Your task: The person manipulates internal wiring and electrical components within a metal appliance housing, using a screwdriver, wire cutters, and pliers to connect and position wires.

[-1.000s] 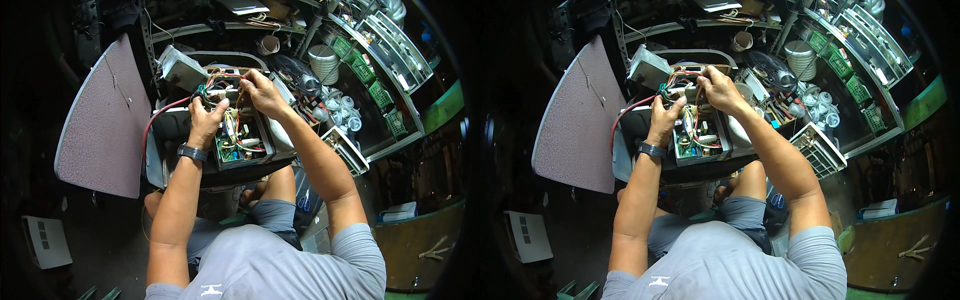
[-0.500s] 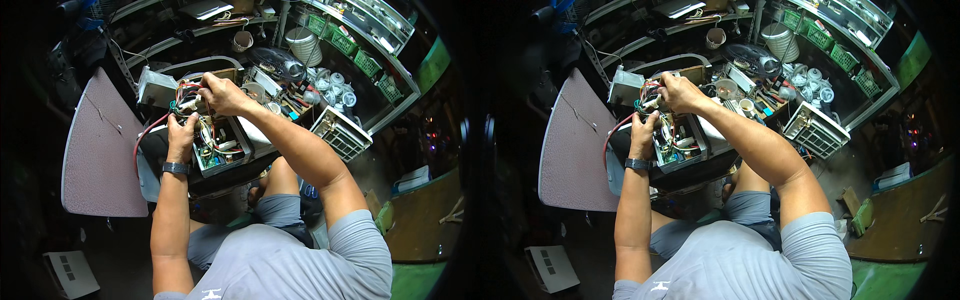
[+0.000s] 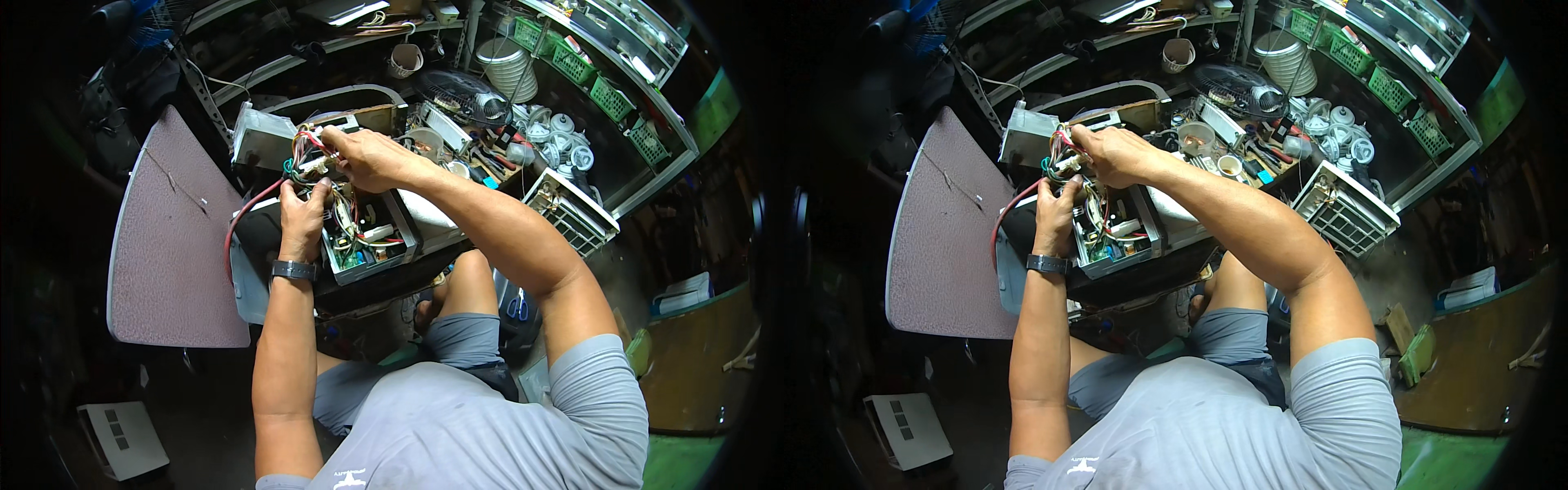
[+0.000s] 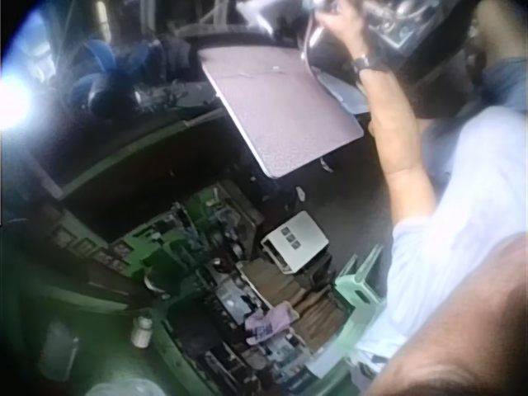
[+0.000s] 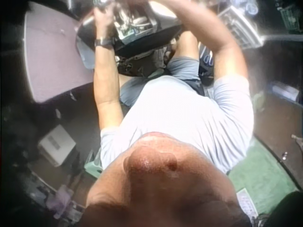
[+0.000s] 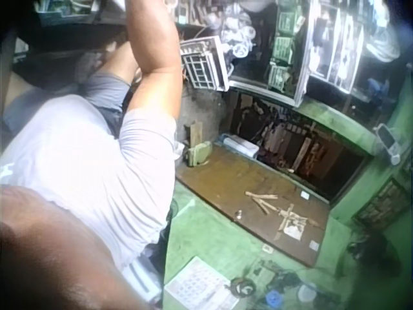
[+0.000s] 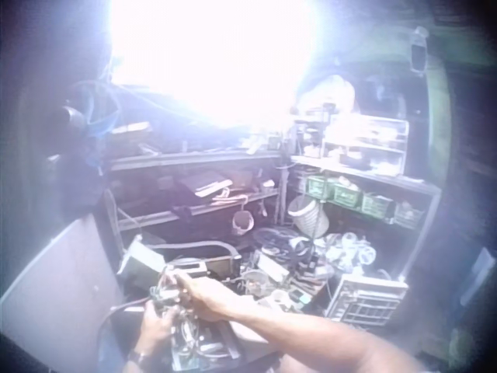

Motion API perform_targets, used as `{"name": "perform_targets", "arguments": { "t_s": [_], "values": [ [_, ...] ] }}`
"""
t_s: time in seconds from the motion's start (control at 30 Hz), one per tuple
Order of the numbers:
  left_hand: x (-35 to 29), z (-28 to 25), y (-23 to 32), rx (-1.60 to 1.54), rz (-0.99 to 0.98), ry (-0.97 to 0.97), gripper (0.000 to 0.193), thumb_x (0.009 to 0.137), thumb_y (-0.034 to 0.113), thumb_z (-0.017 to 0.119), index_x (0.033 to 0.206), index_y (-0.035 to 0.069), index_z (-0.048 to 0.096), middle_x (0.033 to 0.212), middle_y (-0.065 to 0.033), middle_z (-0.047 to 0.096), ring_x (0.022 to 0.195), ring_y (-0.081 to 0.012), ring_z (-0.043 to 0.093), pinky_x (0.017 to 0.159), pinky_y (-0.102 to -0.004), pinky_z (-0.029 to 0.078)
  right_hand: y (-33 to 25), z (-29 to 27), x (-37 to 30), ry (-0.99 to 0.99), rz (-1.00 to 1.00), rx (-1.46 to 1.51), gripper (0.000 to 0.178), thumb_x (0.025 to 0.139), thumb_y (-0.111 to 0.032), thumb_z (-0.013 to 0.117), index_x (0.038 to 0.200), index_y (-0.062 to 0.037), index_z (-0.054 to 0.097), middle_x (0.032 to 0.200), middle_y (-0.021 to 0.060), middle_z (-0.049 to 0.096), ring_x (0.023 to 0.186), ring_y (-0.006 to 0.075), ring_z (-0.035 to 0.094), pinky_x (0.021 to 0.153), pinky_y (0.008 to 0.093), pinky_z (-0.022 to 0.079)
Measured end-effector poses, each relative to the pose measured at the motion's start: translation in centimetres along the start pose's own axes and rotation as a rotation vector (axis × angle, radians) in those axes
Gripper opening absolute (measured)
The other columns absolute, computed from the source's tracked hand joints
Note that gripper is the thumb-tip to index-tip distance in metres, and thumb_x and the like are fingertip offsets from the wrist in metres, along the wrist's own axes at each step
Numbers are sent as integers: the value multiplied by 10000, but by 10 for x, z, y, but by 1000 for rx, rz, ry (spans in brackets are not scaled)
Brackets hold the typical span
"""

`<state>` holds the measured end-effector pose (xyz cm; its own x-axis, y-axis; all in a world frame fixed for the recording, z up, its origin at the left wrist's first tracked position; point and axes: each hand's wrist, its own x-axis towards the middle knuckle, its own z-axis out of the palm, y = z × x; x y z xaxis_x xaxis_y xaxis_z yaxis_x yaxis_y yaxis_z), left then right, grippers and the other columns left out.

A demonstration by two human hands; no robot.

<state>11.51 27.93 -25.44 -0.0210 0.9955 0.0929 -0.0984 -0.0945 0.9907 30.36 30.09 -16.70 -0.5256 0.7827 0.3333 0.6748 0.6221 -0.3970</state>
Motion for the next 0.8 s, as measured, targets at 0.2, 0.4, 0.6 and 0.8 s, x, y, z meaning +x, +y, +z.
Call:
{"name": "perform_targets", "arguments": {
  "t_s": [0.2, 0.4, 0.6, 0.8],
  "values": [
    [9, -6, -15, 17, 43, 13, 434, 978, 186, 788, 1285, 36, 522, 1098, -59, 679, 902, -119, 655, 825, -291, 554, -13, 1, 2, -42, 57, 39, 338, 955, -103, 675, 1227, -34, 487, 960, 262, 733, 941, 479, 715, 780, 537, 552],
    [6, 3, -19, 66, 118, 86, 468, 979, 175, 791, 1310, 15, 501, 1174, -94, 666, 978, -146, 674, 856, -303, 578, -4, -11, -23, 98, 166, 44, 285, 920, -121, 643, 1172, -3, 586, 954, 267, 732, 917, 450, 727, 803, 504, 555],
    [-3, 0, -17, 139, 136, 233, 820, 851, 284, 914, 1419, -33, 413, 1327, -215, 524, 1223, -273, 547, 1041, -405, 481, -14, -14, -18, 10, 79, 1, 267, 917, -114, 643, 1152, -5, 578, 927, 240, 724, 916, 446, 714, 796, 508, 543],
    [-33, 8, 27, 892, 648, 242, 316, 905, 244, 811, 1148, 65, 716, 1229, -115, 592, 1183, -331, 549, 1052, -478, 418, 4, -13, -21, -8, -44, 25, 329, 882, -96, 758, 1127, -19, 551, 928, 216, 719, 928, 468, 692, 773, 512, 534]
  ]
}}
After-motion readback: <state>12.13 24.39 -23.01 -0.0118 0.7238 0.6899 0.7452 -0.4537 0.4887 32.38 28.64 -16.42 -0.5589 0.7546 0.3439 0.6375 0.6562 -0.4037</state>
